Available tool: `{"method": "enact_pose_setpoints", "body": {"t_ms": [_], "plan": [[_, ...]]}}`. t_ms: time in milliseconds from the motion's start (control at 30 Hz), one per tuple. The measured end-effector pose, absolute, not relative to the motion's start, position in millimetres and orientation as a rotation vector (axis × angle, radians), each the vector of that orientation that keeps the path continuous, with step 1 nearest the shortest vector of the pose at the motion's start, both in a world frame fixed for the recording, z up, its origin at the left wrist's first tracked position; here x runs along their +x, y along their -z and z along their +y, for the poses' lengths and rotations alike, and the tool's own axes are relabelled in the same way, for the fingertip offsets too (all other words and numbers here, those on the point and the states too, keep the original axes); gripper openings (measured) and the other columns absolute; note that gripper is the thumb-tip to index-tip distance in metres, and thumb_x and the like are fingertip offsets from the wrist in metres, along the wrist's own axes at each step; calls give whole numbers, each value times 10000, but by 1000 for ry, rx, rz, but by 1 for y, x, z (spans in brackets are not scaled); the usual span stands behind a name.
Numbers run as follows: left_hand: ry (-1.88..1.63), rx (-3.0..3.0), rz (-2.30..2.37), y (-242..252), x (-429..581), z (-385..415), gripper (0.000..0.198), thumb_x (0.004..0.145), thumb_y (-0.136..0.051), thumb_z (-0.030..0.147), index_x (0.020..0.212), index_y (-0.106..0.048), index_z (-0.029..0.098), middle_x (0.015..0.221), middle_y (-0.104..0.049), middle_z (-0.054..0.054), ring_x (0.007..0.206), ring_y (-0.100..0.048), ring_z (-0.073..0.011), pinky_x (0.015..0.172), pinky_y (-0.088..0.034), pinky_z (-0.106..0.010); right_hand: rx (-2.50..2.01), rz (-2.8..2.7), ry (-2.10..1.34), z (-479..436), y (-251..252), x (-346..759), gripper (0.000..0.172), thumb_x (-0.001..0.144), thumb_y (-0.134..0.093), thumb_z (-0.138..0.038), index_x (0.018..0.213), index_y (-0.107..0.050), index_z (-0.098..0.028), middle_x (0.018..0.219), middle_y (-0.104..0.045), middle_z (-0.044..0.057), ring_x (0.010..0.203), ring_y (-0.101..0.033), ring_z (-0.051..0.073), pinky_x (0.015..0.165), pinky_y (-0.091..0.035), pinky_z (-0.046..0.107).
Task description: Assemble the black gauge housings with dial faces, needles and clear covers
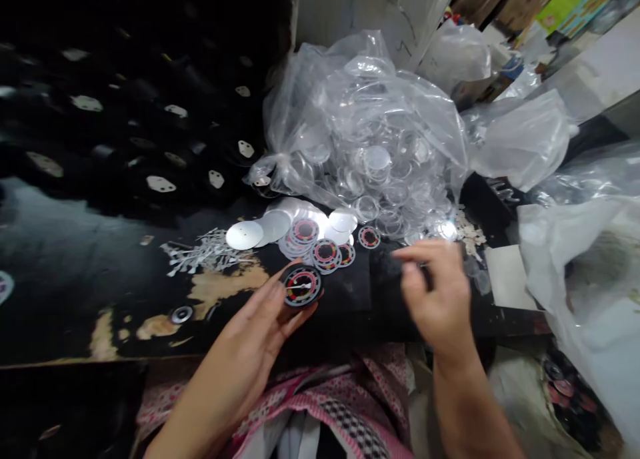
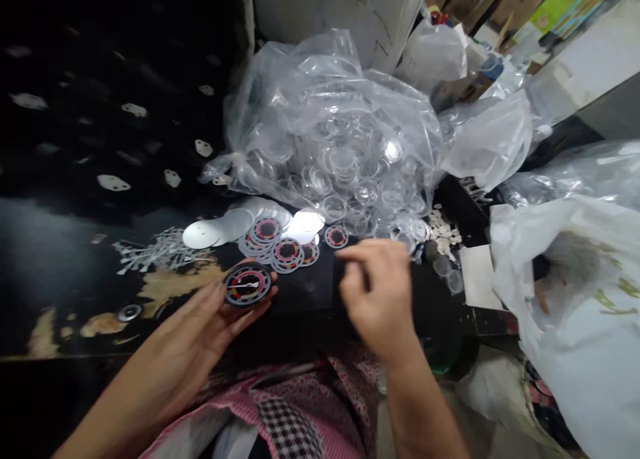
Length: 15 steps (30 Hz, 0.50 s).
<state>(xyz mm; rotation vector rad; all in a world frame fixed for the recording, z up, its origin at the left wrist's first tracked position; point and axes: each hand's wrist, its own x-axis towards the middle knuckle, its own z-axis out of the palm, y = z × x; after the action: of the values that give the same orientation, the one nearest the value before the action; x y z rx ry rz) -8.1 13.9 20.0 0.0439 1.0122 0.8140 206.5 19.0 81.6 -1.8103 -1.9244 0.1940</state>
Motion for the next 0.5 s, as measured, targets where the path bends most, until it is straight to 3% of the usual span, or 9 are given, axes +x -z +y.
{"method": "enact_pose_setpoints", "body": {"t_ms": [100, 300, 500], "plan": [[-784, 73, 1066, -23, -8, 15, 331, 798, -759, 400, 1102, -757, 270, 1307, -693, -37, 1289, -571, -292, 965, -563, -332, -1621, -2278, -640, 28, -82, 157, 134, 937, -540, -195, 1005, -655, -177, 929, -685, 48, 889, -583, 191, 817, -408, 347], [-779, 121, 1064, -16, -13, 13, 421, 775, -783, 401, 1176, -733, 279, 1324, -682, -45, 1327, -538, -293, 1054, -500, -356, -1570, -2584, -378, 40, -58, 130, 184, 956, -474, -195, 883, -636, -144, 850, -658, 83, 810, -548, 227, 745, -362, 371], [-767, -61, 1141, -13, -7, 11, 341, 658, -849, 468, 946, -786, 298, 1184, -749, -11, 1313, -549, -329, 977, -562, -351, -1770, -2400, -557, 41, -64, 122, 116, 898, -520, -203, 832, -606, -161, 813, -663, 42, 779, -590, 187, 743, -419, 321]]}}
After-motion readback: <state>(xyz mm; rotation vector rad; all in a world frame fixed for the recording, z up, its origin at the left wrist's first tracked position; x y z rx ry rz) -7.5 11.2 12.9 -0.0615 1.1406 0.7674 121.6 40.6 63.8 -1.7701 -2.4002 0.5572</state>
